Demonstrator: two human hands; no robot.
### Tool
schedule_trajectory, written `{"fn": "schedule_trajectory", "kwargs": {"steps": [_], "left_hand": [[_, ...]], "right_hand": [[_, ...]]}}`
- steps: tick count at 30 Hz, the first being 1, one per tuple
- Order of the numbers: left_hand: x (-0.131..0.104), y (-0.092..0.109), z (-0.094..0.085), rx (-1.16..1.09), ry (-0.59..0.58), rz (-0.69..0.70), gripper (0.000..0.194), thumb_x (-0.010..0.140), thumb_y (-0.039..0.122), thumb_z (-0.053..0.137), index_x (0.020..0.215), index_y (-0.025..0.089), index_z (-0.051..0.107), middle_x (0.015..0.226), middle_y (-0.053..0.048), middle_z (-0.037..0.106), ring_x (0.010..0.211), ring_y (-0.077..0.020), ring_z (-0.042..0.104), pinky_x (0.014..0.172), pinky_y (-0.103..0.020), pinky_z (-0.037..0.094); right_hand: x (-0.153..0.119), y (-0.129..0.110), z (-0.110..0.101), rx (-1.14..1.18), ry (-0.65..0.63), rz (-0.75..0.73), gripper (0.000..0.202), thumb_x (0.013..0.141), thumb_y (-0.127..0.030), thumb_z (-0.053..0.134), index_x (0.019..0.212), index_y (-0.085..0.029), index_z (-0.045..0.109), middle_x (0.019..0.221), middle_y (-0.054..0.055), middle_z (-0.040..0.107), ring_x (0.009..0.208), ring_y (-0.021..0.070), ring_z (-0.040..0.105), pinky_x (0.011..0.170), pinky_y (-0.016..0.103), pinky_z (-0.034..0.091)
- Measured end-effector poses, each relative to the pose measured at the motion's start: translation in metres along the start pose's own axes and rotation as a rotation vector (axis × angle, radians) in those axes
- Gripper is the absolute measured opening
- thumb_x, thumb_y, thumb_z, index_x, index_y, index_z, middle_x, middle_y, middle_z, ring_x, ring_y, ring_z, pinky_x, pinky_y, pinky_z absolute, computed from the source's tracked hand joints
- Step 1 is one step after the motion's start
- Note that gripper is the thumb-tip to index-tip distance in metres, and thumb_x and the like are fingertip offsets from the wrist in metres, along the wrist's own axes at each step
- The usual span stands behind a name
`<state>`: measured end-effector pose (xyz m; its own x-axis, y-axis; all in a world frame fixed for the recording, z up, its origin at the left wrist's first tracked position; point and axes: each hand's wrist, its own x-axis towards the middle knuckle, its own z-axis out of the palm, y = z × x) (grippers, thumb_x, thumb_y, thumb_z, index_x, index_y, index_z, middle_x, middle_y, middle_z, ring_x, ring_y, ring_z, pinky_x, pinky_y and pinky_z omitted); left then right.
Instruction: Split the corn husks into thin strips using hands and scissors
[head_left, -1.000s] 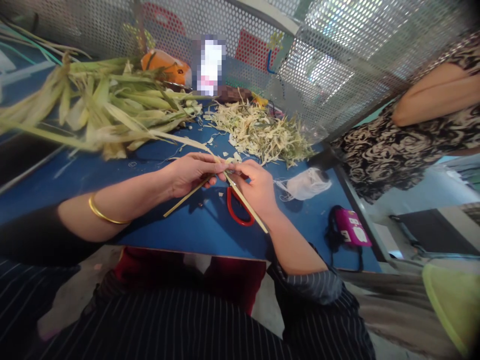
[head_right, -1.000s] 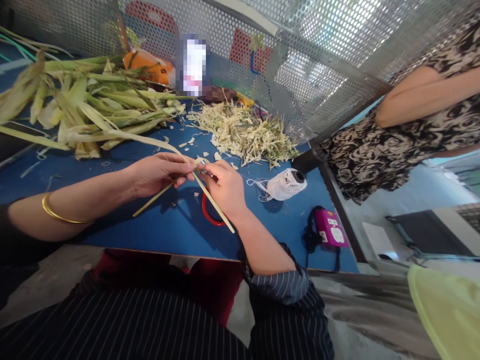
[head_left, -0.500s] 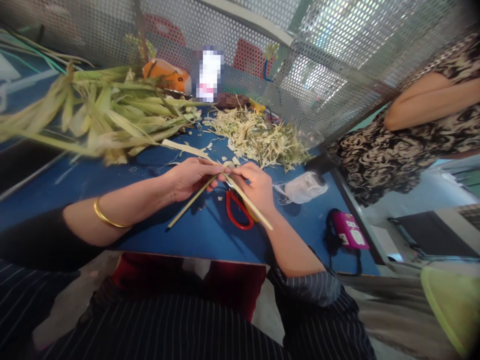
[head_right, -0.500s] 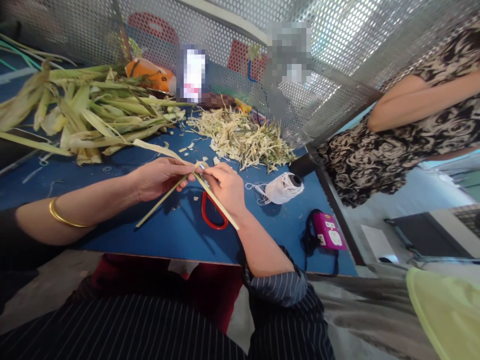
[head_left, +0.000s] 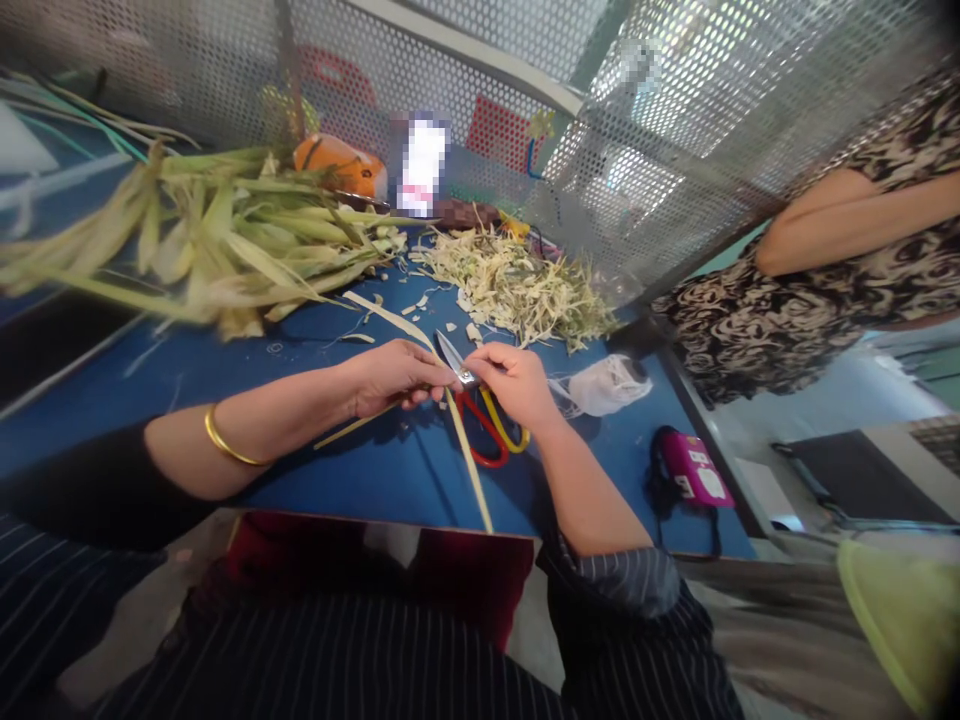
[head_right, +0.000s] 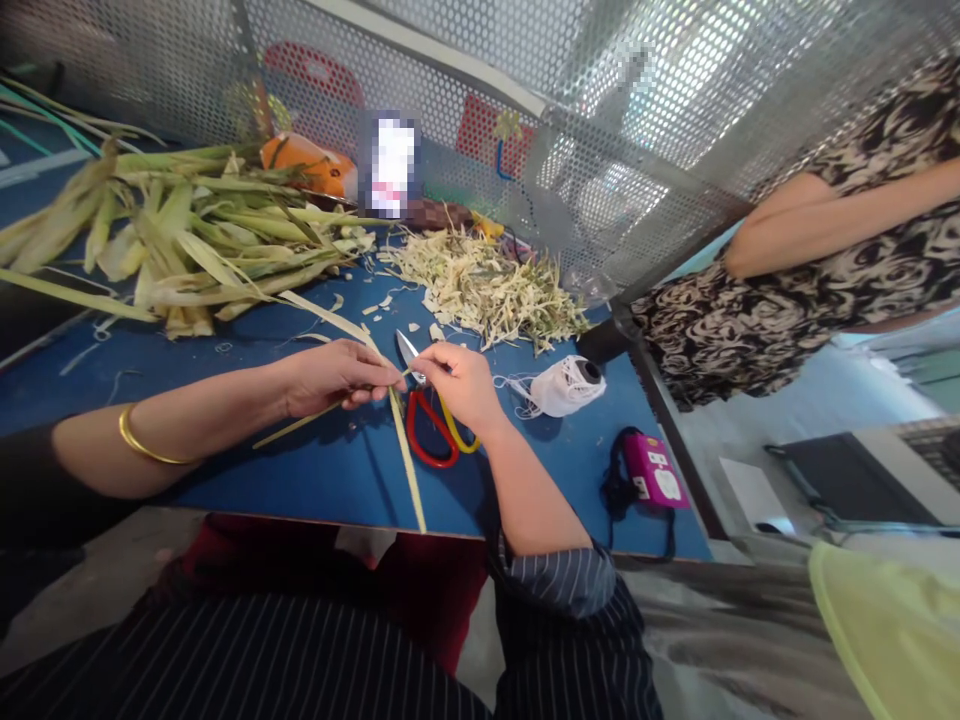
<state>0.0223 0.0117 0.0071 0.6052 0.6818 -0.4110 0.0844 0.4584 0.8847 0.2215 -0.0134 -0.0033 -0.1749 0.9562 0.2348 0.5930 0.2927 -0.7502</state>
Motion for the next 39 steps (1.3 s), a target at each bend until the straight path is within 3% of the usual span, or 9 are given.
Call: {"fn": "schedule_trajectory", "kwargs": {"steps": [12, 14, 16, 19, 21, 24, 26, 32, 39], "left_hand": [[0.004, -0.003, -0.001, 0.003, 0.076, -0.064, 0.015, 0.074, 0.023, 0.07, 0.071, 0.009, 0.069, 0.053, 0.001, 0.054, 0.039, -0.0047, 0.042, 0.035, -0.018, 0.032], [0.006, -0.003, -0.002, -0.01, 0.112, -0.057, 0.014, 0.074, 0.023, 0.069, 0.071, 0.01, 0.069, 0.054, 0.001, 0.054, 0.039, -0.0046, 0.043, 0.035, -0.018, 0.032], [0.006, -0.003, -0.001, 0.01, 0.126, -0.034, 0.013, 0.075, 0.022, 0.068, 0.07, 0.01, 0.069, 0.055, 0.001, 0.055, 0.039, -0.0047, 0.043, 0.035, -0.018, 0.032], [0.004, -0.002, 0.002, 0.102, 0.129, 0.024, 0.013, 0.077, 0.022, 0.066, 0.069, 0.012, 0.069, 0.054, 0.0, 0.055, 0.039, -0.0057, 0.043, 0.035, -0.019, 0.033], [0.003, -0.002, 0.005, 0.167, 0.142, 0.053, 0.016, 0.078, 0.023, 0.064, 0.067, 0.013, 0.068, 0.054, 0.0, 0.056, 0.038, -0.0069, 0.044, 0.035, -0.02, 0.033], [0.002, -0.003, 0.009, 0.229, 0.149, 0.102, 0.02, 0.08, 0.026, 0.062, 0.065, 0.014, 0.065, 0.053, -0.001, 0.058, 0.038, -0.0092, 0.047, 0.036, -0.022, 0.037], [0.002, -0.002, 0.009, 0.235, 0.132, 0.118, 0.017, 0.079, 0.025, 0.062, 0.067, 0.014, 0.066, 0.053, -0.001, 0.058, 0.04, -0.0102, 0.049, 0.038, -0.022, 0.04], [-0.002, 0.005, 0.004, 0.171, 0.142, 0.131, 0.019, 0.075, 0.03, 0.066, 0.069, 0.012, 0.068, 0.055, 0.0, 0.06, 0.041, -0.0075, 0.05, 0.04, -0.019, 0.041], [-0.003, -0.003, 0.008, 0.305, 0.072, 0.131, 0.027, 0.076, 0.037, 0.065, 0.065, 0.013, 0.068, 0.058, -0.004, 0.065, 0.042, -0.0095, 0.053, 0.038, -0.019, 0.042]], "right_hand": [[0.009, 0.023, -0.022, -0.015, -0.087, 0.165, 0.032, 0.08, -0.043, 0.061, 0.063, -0.017, 0.063, 0.057, -0.004, 0.052, 0.056, 0.0101, 0.043, 0.057, 0.024, 0.033], [0.009, 0.029, -0.028, -0.058, 0.03, 0.151, 0.032, 0.083, -0.044, 0.057, 0.067, -0.017, 0.065, 0.06, -0.002, 0.055, 0.059, 0.0124, 0.048, 0.06, 0.026, 0.037], [0.008, 0.028, -0.033, -0.205, 0.286, 0.077, 0.028, 0.084, -0.042, 0.056, 0.077, -0.018, 0.069, 0.076, 0.004, 0.062, 0.073, 0.0174, 0.056, 0.069, 0.03, 0.042], [0.013, 0.009, -0.03, -0.445, 0.546, -0.101, 0.024, 0.085, -0.039, 0.058, 0.09, -0.02, 0.071, 0.103, 0.011, 0.064, 0.1, 0.0245, 0.056, 0.091, 0.04, 0.04], [0.02, -0.011, -0.019, -0.365, 0.321, -0.141, 0.024, 0.087, -0.039, 0.056, 0.086, -0.021, 0.072, 0.092, 0.008, 0.066, 0.09, 0.0208, 0.058, 0.086, 0.036, 0.043], [0.034, -0.036, 0.004, -0.087, -0.135, 0.015, 0.026, 0.077, -0.046, 0.066, 0.083, -0.021, 0.069, 0.072, 0.001, 0.062, 0.064, 0.0142, 0.055, 0.061, 0.028, 0.043], [0.044, -0.044, 0.016, 0.038, -0.262, 0.055, 0.025, 0.076, -0.044, 0.067, 0.074, -0.02, 0.064, 0.061, -0.003, 0.057, 0.054, 0.0103, 0.048, 0.053, 0.024, 0.037], [0.059, -0.035, 0.025, 0.463, -0.103, 0.114, 0.025, 0.077, -0.037, 0.065, 0.063, -0.018, 0.058, 0.046, -0.008, 0.042, 0.045, 0.0067, 0.036, 0.049, 0.023, 0.029], [0.05, -0.025, 0.022, 0.642, -0.034, 0.244, 0.025, 0.077, -0.041, 0.065, 0.069, -0.019, 0.059, 0.042, -0.009, 0.039, 0.039, 0.0056, 0.033, 0.043, 0.021, 0.026]]}}
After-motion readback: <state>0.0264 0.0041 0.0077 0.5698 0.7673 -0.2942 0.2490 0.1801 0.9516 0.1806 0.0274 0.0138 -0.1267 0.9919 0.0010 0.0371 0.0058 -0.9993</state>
